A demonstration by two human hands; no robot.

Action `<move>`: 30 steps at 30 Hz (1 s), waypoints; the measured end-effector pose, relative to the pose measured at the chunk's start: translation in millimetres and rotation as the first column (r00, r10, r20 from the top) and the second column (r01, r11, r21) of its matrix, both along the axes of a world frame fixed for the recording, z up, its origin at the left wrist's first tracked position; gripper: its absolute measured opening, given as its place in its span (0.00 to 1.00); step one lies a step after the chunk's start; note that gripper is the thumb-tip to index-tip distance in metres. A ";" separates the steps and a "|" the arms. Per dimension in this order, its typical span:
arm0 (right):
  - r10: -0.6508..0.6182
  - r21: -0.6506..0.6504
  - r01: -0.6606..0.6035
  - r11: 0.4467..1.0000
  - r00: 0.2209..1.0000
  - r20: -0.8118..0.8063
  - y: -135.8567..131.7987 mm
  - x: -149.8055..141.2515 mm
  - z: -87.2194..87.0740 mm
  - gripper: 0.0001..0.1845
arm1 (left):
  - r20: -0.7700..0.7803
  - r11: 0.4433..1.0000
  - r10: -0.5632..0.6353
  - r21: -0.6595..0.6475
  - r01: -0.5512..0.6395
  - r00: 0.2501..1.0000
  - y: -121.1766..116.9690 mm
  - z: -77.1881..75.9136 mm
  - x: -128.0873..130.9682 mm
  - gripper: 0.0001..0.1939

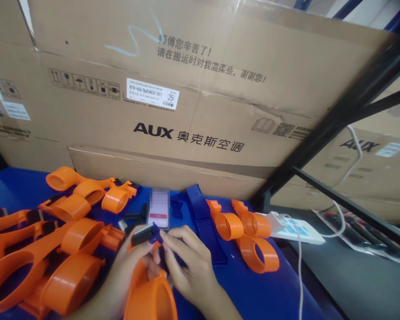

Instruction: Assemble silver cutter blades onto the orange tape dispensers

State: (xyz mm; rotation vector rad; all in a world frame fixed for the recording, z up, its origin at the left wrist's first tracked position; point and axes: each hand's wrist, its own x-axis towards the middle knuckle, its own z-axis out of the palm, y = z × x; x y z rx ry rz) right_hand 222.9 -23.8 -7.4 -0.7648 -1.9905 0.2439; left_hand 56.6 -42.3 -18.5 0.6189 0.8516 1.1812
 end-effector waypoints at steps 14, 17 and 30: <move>0.051 -0.154 -0.078 0.985 0.983 -0.175 -4.3 -3.1 6.2 0.14 | -0.008 0.999 -0.007 0.043 0.007 1.000 -2.8 -0.5 0.3 0.15; -0.002 -0.389 -0.122 0.913 0.952 -0.305 -3.7 -1.6 10.9 0.11 | 0.018 0.993 -0.115 0.022 0.115 0.993 -8.6 0.4 -3.3 0.38; 0.101 -0.608 -0.651 0.455 0.716 -0.691 1.7 2.7 12.8 0.25 | 0.198 0.933 -0.358 0.118 0.340 0.913 -9.2 2.8 -10.2 0.54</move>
